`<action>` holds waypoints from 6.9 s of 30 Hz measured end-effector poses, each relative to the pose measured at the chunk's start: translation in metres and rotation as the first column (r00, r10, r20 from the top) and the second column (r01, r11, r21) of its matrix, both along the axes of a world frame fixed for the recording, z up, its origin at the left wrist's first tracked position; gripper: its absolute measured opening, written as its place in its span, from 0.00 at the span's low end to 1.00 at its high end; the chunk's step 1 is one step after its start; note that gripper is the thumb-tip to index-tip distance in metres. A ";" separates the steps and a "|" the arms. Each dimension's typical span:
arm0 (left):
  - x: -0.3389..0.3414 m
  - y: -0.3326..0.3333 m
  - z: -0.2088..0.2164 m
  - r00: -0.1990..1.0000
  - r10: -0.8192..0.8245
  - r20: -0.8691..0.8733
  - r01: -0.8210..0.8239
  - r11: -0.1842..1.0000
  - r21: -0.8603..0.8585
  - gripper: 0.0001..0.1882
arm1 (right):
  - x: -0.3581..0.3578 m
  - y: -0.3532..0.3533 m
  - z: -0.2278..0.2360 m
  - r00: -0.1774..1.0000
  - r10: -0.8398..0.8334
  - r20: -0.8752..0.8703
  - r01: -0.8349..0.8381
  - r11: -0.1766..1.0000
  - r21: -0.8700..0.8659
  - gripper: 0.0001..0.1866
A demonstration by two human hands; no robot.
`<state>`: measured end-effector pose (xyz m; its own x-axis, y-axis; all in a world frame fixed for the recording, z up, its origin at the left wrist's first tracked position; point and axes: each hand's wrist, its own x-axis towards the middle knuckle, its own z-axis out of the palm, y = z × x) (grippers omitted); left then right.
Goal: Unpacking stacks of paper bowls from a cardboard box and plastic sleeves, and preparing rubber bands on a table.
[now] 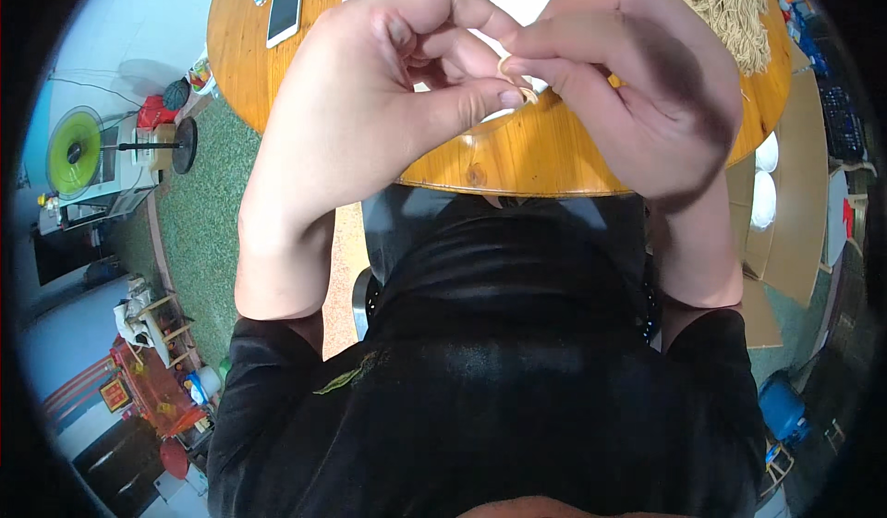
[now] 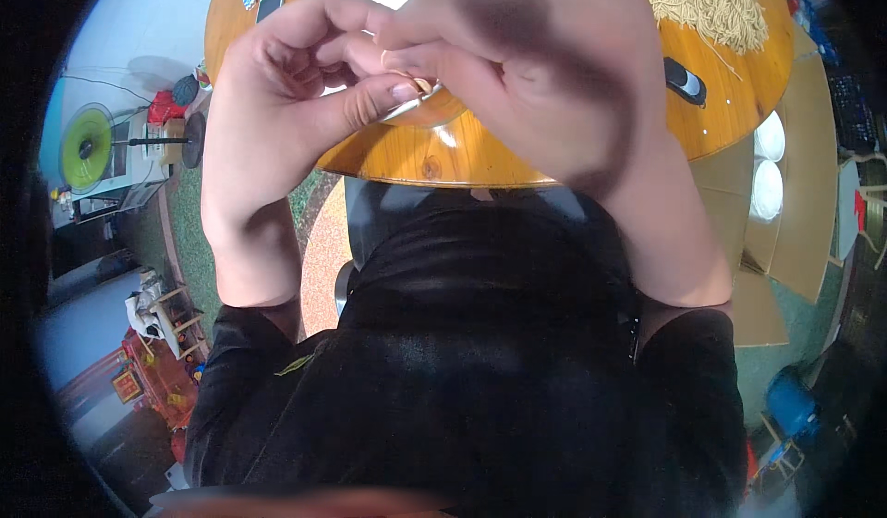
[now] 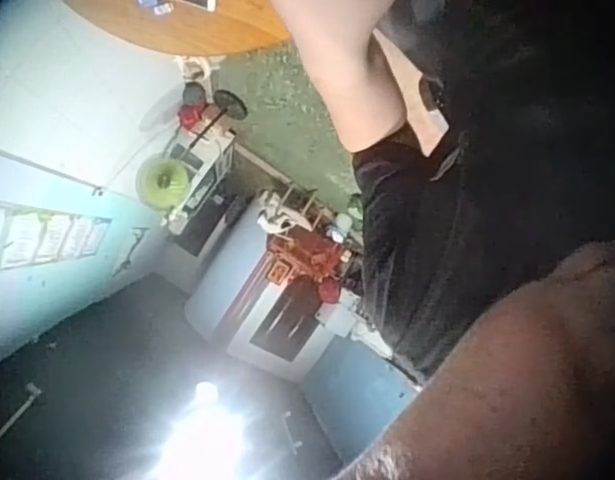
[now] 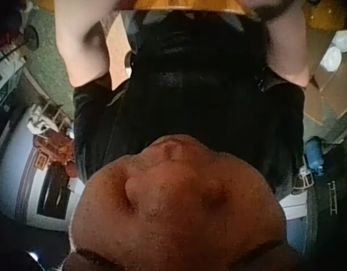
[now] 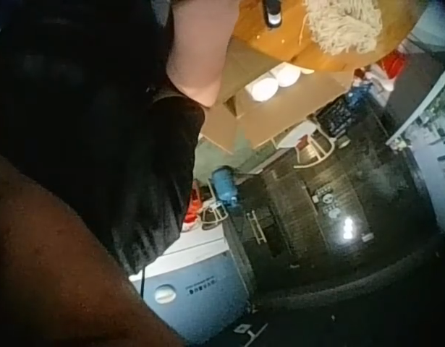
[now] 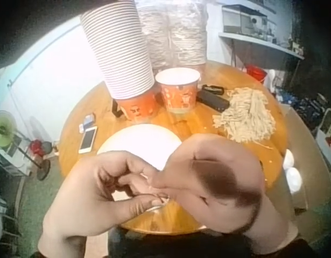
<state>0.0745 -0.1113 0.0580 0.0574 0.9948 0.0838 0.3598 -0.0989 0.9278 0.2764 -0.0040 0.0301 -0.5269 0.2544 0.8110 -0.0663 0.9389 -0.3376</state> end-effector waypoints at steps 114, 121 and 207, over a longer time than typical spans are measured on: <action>0.014 -0.027 -0.007 0.968 0.187 -0.167 -0.166 0.977 0.133 0.05 | 0.008 -0.039 -0.039 0.988 -0.141 -0.059 0.120 0.953 -0.277 0.13; 0.019 -0.024 -0.007 0.986 0.152 -0.070 -0.143 0.982 0.121 0.05 | 0.007 -0.058 -0.049 0.995 -0.097 -0.039 0.056 0.807 -0.588 0.15; 0.028 -0.024 -0.022 0.892 0.190 -0.410 0.087 0.818 0.568 0.15 | 0.034 -0.046 -0.010 0.980 0.068 0.187 0.135 0.469 -0.873 0.07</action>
<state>0.1027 -0.1351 0.0364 0.1753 0.7793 0.6016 0.7240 -0.5162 0.4577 0.3102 -0.0496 0.0204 -0.6015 0.7976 0.0448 0.1110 0.1390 -0.9840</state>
